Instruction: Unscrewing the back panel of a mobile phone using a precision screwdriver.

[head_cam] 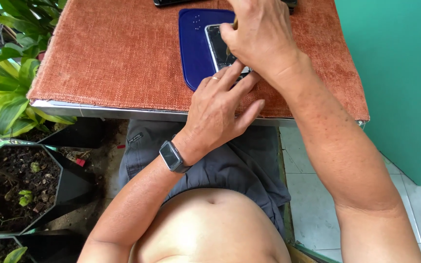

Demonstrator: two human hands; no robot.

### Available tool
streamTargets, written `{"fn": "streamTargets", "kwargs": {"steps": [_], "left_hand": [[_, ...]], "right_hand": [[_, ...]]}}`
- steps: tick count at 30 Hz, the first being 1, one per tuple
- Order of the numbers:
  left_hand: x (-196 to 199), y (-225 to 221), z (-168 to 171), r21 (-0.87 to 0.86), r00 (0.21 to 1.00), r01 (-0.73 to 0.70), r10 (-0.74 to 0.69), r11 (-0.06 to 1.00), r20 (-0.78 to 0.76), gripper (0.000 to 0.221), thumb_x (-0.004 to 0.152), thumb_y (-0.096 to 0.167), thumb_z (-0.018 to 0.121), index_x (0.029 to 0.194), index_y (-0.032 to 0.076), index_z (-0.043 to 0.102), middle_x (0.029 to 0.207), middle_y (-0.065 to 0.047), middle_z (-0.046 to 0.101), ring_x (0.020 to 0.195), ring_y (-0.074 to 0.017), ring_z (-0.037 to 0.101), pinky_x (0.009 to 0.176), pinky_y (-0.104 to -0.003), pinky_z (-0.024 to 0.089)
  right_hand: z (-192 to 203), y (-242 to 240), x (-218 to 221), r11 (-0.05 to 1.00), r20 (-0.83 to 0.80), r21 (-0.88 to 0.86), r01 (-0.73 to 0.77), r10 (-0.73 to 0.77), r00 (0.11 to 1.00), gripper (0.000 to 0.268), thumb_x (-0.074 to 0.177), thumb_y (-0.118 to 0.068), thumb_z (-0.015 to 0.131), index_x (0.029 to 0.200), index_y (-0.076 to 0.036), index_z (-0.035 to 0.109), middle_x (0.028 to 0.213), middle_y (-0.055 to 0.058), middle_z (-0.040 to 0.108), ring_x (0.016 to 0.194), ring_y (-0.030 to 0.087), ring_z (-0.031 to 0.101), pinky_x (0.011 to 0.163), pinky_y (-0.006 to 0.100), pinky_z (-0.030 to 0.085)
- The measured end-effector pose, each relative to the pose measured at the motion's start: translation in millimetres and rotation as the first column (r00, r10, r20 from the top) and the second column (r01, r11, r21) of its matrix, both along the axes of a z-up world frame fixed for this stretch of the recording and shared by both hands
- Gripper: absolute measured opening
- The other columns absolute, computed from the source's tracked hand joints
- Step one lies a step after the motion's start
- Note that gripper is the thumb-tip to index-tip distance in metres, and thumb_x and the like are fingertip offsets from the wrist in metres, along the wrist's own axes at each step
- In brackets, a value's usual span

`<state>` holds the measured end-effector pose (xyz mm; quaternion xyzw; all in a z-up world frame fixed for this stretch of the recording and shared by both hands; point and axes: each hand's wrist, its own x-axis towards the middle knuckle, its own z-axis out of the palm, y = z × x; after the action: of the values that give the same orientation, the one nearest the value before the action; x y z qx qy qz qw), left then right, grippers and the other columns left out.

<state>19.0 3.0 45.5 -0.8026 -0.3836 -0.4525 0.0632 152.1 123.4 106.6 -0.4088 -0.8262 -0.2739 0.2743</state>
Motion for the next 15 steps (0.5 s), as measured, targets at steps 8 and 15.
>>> {"fn": "streamTargets", "kwargs": {"steps": [8,15], "left_hand": [[-5,-5,-34,0.122,0.978,0.002,0.023,0.992,-0.206,0.038,0.097,0.037,0.072,0.124,0.011,0.064,0.135,-0.011,0.062,0.128,-0.0355,0.059,0.107,-0.053,0.045],[-1,-1,-43,0.22,0.983,-0.037,0.075,0.975,-0.169,0.037,0.102,0.044,0.066,0.119,0.012,0.068,0.139,-0.013,0.061,0.124,-0.0334,0.064,0.103,-0.051,0.049]], "right_hand": [[-3,1,6,0.99,-0.066,-0.085,-0.114,0.108,0.992,0.019,0.085,-0.017,0.073,0.081,-0.009,0.056,0.07,0.005,0.062,0.066,0.037,0.06,0.063,0.051,0.044],[7,-8,-1,0.943,-0.139,-0.284,-0.175,0.14,0.98,0.015,0.091,0.004,0.054,0.084,-0.005,0.044,0.071,0.012,0.044,0.058,0.036,0.039,0.058,0.049,0.033]]}}
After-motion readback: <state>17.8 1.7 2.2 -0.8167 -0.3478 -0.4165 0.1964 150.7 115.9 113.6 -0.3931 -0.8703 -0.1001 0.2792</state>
